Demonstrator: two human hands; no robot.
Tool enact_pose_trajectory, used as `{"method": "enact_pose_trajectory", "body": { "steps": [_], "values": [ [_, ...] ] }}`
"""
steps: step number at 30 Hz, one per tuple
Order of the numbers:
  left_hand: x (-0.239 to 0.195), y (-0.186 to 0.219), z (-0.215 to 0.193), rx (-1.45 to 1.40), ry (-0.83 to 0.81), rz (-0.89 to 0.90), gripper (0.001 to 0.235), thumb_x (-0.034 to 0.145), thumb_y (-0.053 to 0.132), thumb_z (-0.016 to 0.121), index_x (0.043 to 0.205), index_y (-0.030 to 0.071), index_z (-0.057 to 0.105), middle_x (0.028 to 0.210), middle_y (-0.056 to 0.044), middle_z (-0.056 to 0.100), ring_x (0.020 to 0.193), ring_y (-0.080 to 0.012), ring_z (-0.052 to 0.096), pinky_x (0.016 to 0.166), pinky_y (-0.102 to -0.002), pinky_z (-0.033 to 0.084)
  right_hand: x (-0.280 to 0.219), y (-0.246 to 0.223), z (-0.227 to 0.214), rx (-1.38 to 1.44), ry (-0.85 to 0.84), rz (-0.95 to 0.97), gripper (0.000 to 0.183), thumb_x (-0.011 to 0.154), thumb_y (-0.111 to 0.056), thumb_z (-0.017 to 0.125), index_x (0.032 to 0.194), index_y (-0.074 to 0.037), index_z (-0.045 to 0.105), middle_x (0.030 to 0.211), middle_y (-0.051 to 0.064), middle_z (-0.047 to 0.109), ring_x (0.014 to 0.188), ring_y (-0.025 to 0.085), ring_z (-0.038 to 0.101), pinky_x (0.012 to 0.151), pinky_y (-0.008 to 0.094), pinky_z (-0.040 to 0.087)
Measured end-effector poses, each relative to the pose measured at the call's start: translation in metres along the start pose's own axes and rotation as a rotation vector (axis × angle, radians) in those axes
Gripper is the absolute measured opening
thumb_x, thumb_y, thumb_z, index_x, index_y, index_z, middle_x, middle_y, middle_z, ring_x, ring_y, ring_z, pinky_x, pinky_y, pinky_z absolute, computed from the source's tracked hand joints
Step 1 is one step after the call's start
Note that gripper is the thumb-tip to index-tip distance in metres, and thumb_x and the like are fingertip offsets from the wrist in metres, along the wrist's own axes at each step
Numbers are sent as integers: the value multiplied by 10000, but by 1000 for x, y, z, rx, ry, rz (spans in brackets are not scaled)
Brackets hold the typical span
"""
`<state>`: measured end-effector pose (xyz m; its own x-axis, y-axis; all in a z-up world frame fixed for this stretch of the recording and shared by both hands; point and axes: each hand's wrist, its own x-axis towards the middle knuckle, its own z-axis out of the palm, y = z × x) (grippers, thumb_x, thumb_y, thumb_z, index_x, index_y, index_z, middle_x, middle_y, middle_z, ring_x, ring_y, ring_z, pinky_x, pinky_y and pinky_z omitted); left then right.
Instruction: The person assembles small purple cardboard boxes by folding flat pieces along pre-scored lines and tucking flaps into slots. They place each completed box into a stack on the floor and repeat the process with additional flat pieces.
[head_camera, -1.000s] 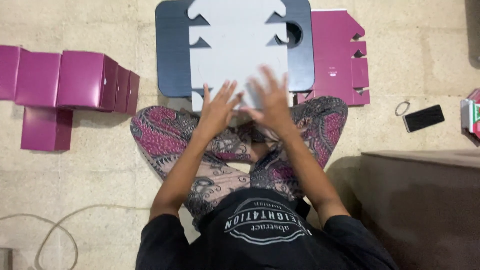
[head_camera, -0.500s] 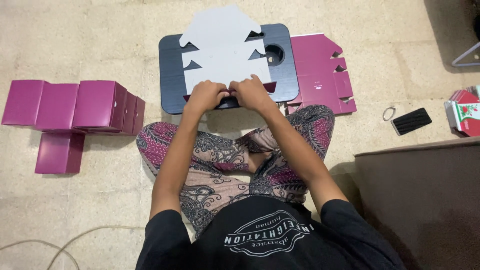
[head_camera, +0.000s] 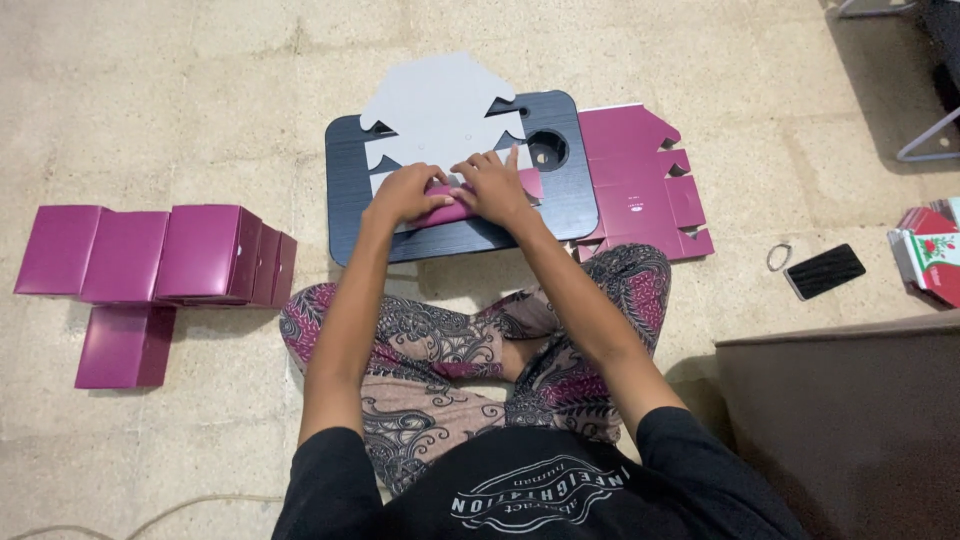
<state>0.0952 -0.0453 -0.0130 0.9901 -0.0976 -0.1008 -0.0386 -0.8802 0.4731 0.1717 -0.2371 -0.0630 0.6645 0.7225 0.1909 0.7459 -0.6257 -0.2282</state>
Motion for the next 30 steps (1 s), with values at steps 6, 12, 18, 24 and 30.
{"method": "enact_pose_trajectory", "body": {
  "steps": [6, 12, 18, 24, 30],
  "values": [
    [-33, 4, 91, 297, 508, 48, 277, 962, 186, 627, 1232, 232, 672, 1344, -51, 607, 1350, -292, 497, 1117, -734, 179, -12, 1, 22, 24, 194, 35, 289, 936, -410, 701, 1192, -278, 677, 1222, -15, 637, 1293, 239, 526, 1098, 822, 143],
    [-86, 58, 102, 205, 471, 36, 484, 1054, 306, 507, 1477, 70, 513, 1603, -148, 427, 1503, -344, 324, 1082, -818, 52, -16, -7, 19, 11, 376, -28, 211, 971, -250, 698, 1181, -232, 696, 1262, 39, 656, 1328, 285, 536, 1113, 787, 105],
    [-88, 55, 111, 235, 441, -4, 616, 934, 200, 533, 1528, 68, 435, 1660, -67, 335, 1535, -293, 265, 1159, -747, 84, -94, -65, 4, -35, 314, -84, 487, 1047, -381, 507, 1465, -133, 548, 1597, 145, 449, 1496, 350, 370, 1126, 786, 75],
    [-89, 53, 110, 283, 441, 26, 836, 804, 192, 674, 1572, 60, 372, 1662, -102, 321, 1541, -334, 222, 1156, -765, 63, -117, -62, 13, -74, 200, -45, 557, 1062, -428, 452, 1532, -131, 477, 1654, 115, 372, 1548, 332, 263, 1104, 810, 0],
    [-85, 45, 121, 305, 420, -16, 898, 741, 183, 710, 1574, 105, 385, 1648, -57, 355, 1525, -321, 275, 1164, -755, 109, -114, -63, 17, -65, 163, 4, 601, 1029, -522, 491, 1521, -176, 490, 1621, 73, 424, 1526, 301, 319, 1128, 797, 14]
  ]
}}
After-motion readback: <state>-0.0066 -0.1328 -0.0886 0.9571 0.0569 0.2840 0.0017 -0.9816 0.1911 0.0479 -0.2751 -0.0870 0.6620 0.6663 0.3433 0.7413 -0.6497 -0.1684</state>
